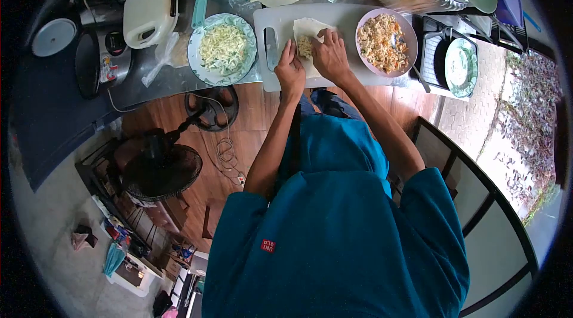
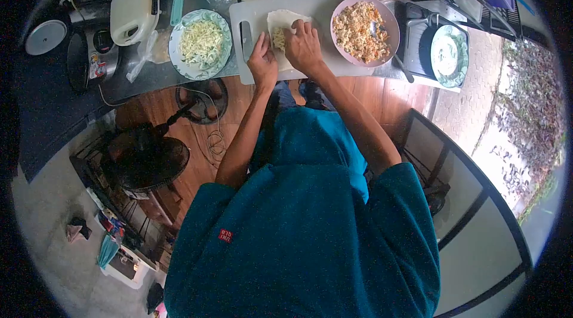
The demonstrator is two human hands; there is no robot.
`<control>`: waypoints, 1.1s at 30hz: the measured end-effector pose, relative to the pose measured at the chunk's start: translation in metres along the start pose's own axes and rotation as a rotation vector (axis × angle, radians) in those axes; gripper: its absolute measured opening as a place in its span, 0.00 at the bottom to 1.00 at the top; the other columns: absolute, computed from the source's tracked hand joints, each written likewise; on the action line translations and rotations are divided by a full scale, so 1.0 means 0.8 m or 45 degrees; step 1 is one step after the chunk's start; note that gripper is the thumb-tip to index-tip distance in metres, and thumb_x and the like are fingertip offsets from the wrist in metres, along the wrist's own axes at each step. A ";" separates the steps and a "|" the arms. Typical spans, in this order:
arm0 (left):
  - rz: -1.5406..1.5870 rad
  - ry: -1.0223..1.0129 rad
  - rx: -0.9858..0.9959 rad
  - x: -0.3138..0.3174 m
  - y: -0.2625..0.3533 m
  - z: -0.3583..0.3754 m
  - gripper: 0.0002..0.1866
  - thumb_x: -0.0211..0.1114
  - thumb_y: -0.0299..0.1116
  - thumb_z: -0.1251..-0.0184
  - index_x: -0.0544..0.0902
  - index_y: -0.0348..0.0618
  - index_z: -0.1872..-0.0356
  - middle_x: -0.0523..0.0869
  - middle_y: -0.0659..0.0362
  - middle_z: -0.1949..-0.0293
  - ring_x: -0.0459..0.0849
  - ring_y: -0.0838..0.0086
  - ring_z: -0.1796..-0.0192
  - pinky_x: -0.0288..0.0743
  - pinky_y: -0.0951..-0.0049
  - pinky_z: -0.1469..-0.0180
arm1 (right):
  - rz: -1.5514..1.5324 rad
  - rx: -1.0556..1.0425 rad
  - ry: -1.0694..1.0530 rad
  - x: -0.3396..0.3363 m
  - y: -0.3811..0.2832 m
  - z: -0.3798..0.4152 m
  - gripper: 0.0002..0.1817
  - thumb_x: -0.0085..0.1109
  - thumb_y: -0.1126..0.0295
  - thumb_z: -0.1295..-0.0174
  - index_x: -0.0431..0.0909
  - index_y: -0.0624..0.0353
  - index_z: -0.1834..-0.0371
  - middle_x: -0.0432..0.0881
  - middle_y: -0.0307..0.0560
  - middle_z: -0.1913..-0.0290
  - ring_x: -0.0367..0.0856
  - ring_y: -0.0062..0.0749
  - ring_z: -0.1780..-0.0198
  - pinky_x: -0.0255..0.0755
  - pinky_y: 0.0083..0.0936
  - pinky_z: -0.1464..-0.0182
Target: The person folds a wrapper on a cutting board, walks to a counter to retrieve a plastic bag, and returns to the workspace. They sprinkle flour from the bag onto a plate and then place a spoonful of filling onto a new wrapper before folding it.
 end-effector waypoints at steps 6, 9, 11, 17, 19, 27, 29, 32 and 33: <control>-0.215 0.055 0.144 -0.007 0.004 0.000 0.28 0.58 0.16 0.42 0.73 0.34 0.36 0.82 0.41 0.45 0.82 0.52 0.42 0.77 0.64 0.42 | -0.112 -0.034 0.195 -0.012 0.003 0.005 0.18 0.55 0.71 0.47 0.81 0.58 0.51 0.72 0.51 0.49 0.70 0.46 0.48 0.65 0.39 0.50; -0.247 0.017 0.095 -0.008 -0.002 -0.002 0.28 0.60 0.16 0.43 0.74 0.34 0.37 0.83 0.41 0.46 0.84 0.52 0.45 0.77 0.64 0.44 | -0.032 0.017 -0.026 0.002 0.009 0.008 0.22 0.57 0.74 0.45 0.80 0.54 0.44 0.71 0.50 0.47 0.69 0.47 0.45 0.65 0.41 0.47; -0.207 -0.028 0.082 -0.007 -0.009 -0.003 0.28 0.60 0.17 0.43 0.74 0.34 0.38 0.83 0.41 0.47 0.84 0.53 0.45 0.78 0.64 0.44 | -0.121 0.039 0.098 -0.011 0.012 0.011 0.21 0.57 0.74 0.43 0.81 0.54 0.44 0.73 0.53 0.49 0.73 0.48 0.47 0.68 0.41 0.47; -0.199 -0.064 -0.020 -0.010 -0.003 -0.009 0.28 0.64 0.22 0.41 0.74 0.36 0.36 0.88 0.48 0.53 0.87 0.64 0.53 0.80 0.69 0.51 | -0.545 0.264 0.199 -0.026 0.022 0.047 0.15 0.58 0.72 0.38 0.82 0.59 0.49 0.78 0.59 0.58 0.80 0.51 0.60 0.75 0.40 0.55; -0.239 -0.074 -0.034 -0.010 0.000 -0.015 0.28 0.65 0.23 0.41 0.74 0.36 0.36 0.88 0.49 0.57 0.87 0.66 0.56 0.80 0.69 0.53 | -0.681 0.332 0.109 -0.013 0.019 0.058 0.13 0.61 0.70 0.39 0.83 0.62 0.53 0.81 0.59 0.61 0.82 0.51 0.64 0.77 0.40 0.59; -0.476 -0.010 0.048 -0.022 0.000 -0.027 0.22 0.66 0.24 0.43 0.78 0.37 0.44 0.84 0.49 0.64 0.84 0.56 0.60 0.78 0.59 0.56 | -0.658 0.418 0.062 -0.006 0.024 0.069 0.12 0.63 0.68 0.41 0.84 0.62 0.56 0.82 0.58 0.59 0.84 0.51 0.63 0.78 0.39 0.59; -0.619 0.026 0.168 -0.022 0.005 -0.026 0.20 0.67 0.25 0.43 0.79 0.37 0.47 0.83 0.49 0.62 0.83 0.55 0.57 0.77 0.58 0.54 | -0.662 0.404 0.078 -0.005 0.022 0.061 0.12 0.63 0.68 0.41 0.84 0.62 0.56 0.82 0.57 0.60 0.83 0.51 0.63 0.78 0.40 0.58; -0.783 0.024 0.306 -0.016 0.017 -0.025 0.15 0.70 0.28 0.44 0.82 0.38 0.55 0.81 0.50 0.61 0.80 0.53 0.54 0.74 0.56 0.50 | -0.583 0.391 0.154 -0.009 0.027 0.046 0.12 0.63 0.66 0.41 0.85 0.61 0.58 0.82 0.55 0.61 0.82 0.52 0.61 0.77 0.41 0.57; -0.806 -0.021 0.323 -0.011 0.016 -0.026 0.13 0.71 0.29 0.45 0.83 0.38 0.59 0.80 0.51 0.61 0.79 0.53 0.53 0.73 0.56 0.49 | -0.583 0.361 0.195 -0.013 0.026 0.042 0.11 0.63 0.67 0.41 0.85 0.60 0.59 0.82 0.55 0.61 0.82 0.52 0.60 0.77 0.41 0.56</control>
Point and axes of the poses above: each hand's wrist, its own z-axis away from the middle knuckle, its own x-axis out of the palm, y = z × x, the point moved 10 cm from there along -z, towards the middle knuckle
